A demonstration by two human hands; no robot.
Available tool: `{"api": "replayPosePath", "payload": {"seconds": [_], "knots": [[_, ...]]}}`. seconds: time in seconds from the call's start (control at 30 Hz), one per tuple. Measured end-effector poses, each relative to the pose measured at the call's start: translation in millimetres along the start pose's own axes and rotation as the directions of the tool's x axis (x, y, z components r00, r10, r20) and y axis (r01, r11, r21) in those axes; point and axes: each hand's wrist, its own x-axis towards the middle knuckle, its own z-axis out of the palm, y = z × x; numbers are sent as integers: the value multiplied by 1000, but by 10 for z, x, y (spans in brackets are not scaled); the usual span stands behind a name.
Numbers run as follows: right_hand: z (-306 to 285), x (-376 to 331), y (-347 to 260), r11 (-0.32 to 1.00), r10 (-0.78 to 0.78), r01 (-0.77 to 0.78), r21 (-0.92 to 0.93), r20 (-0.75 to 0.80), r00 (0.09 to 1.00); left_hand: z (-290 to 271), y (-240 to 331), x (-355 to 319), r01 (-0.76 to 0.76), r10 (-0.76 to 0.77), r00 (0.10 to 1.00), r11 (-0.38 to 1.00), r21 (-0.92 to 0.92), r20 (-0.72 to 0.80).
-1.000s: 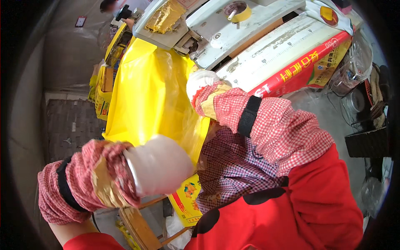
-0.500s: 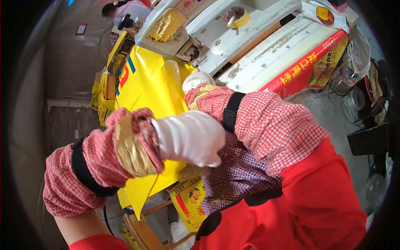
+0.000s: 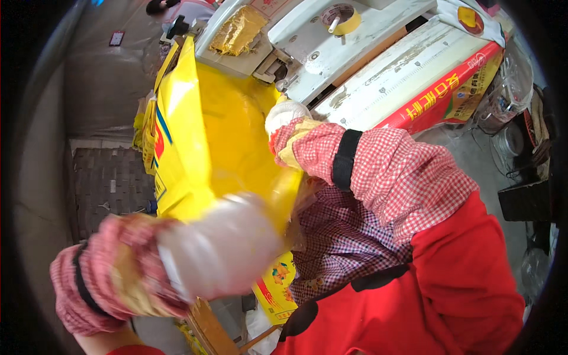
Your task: Stitching the edges of large yellow plastic woven bags using an industrial sewing machine.
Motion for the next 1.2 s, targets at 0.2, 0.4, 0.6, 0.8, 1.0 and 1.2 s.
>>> {"api": "replayPosePath", "payload": {"seconds": [0.2, 0.4, 0.6, 0.8, 1.0, 1.2], "knots": [[231, -139, 175, 923, 111, 199, 329, -722, 682, -118, 149, 531, -245, 100, 908, 914, -323, -406], [398, 176, -21, 929, 207, 155, 335, -820, 534, -133, 180, 444, -271, 117, 912, 891, -364, -393], [839, 877, -583, -653, 654, -683, -328, -698, -290, -196, 76, 566, -229, 82, 915, 911, -342, -395], [999, 977, -622, -665, 613, -654, -360, -764, -202, -322, -322, 386, -115, 38, 883, 984, -138, -468], [1268, 680, -656, -487, 569, -782, -387, -821, 52, -281, -994, -90, 233, -20, 712, 950, 209, -702], [1369, 1088, -699, -884, 134, -468, -12, -964, -228, -66, -355, 97, -275, 170, 893, 939, -207, -416]]}}
